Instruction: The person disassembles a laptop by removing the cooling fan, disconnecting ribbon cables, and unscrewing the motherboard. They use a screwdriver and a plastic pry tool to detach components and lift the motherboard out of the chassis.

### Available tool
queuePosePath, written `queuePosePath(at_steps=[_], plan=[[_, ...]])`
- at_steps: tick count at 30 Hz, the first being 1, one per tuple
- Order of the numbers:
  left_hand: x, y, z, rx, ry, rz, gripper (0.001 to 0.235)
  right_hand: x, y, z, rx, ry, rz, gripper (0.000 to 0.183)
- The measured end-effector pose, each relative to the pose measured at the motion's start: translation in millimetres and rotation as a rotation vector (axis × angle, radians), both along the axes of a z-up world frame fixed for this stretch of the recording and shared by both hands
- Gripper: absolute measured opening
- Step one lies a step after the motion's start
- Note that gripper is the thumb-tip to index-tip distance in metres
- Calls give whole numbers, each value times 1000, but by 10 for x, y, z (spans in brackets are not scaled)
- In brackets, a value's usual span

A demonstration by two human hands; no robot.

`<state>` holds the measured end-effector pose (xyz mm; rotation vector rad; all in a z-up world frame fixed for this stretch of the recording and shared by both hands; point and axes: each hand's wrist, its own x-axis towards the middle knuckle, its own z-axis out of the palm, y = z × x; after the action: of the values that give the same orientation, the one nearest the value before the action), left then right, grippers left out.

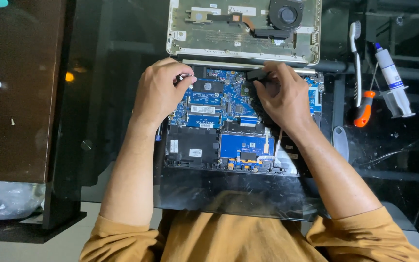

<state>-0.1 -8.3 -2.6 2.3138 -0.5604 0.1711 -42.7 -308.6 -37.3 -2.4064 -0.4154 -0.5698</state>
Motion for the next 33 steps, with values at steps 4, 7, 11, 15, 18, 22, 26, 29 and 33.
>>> queuePosePath(at_steps=[4,7,11,15,18,22,26,29,33], plan=[[2,-12,-34,18,-24,3,9,-15,8,10,20,20,-4,37],[-5,-40,-52,32,-26,17,11,-10,10,14,32,30,-5,36],[-5,-50,-49,76,-66,21,10,10,19,27,49,29,-6,35],[-9,-58,-88,88,-73,23,11,4,10,21,72,43,-1,35],[-13,-71,-77,81,-75,23,10,11,24,23,91,41,5,34],[-16,-64,-72,94,-103,10,9,4,10,28,102,45,21,33],[-23,-58,-35,68,-71,-24,9,5,21,157,23,12,32,30],[-27,-30,-27,48,-75,-28,8,-31,143,453,-75,-57,90,30],[-47,57,154,91,-36,-76,16,9,368,576,-201,59,178,28]])
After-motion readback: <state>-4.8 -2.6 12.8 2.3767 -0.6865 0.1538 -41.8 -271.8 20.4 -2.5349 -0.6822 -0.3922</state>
